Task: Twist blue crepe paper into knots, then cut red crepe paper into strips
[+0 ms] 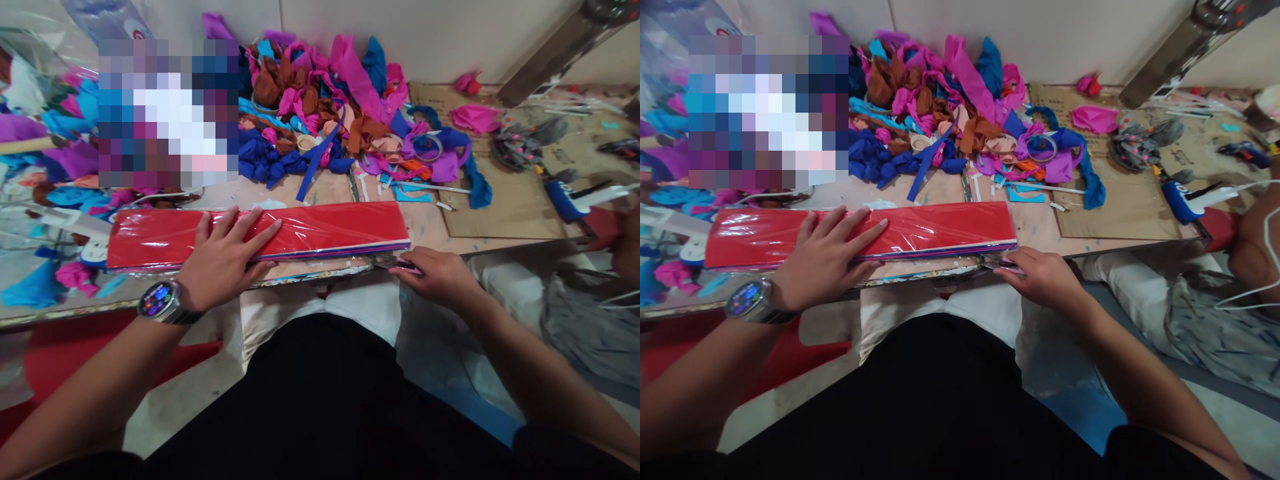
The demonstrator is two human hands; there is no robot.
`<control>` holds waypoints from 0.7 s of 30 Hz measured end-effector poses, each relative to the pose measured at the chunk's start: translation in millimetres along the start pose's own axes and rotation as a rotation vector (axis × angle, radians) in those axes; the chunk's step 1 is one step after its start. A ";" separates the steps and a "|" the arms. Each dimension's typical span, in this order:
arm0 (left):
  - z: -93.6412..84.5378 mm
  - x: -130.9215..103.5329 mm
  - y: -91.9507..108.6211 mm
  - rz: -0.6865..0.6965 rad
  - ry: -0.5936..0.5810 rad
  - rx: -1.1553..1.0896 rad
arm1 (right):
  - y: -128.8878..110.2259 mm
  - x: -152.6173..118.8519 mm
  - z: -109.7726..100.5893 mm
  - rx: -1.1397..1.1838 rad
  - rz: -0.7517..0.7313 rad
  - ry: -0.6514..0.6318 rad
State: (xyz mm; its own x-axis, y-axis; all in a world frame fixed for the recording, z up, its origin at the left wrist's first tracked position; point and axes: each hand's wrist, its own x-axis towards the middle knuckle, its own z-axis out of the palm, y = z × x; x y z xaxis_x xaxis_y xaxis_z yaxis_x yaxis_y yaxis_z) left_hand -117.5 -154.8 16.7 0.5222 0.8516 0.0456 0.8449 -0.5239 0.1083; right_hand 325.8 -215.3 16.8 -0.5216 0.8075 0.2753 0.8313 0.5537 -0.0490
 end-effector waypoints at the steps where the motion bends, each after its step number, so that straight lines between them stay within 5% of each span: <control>1: 0.2 0.0 -0.3 0.000 0.001 0.000 | 0.1 -0.4 -1.1 -0.003 0.006 0.002; 21: -1.4 -0.5 1.5 -0.002 -0.006 -0.011 | -23.6 17.7 20.0 0.079 -0.001 0.018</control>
State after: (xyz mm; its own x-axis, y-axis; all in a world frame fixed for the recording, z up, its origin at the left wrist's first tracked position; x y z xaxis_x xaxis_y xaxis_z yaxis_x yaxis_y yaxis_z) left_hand -116.7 -156.0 18.2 0.5211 0.8526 0.0398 0.8446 -0.5219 0.1193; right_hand 293.1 -210.0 3.7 -0.5184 0.8037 0.2921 0.8128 0.5692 -0.1238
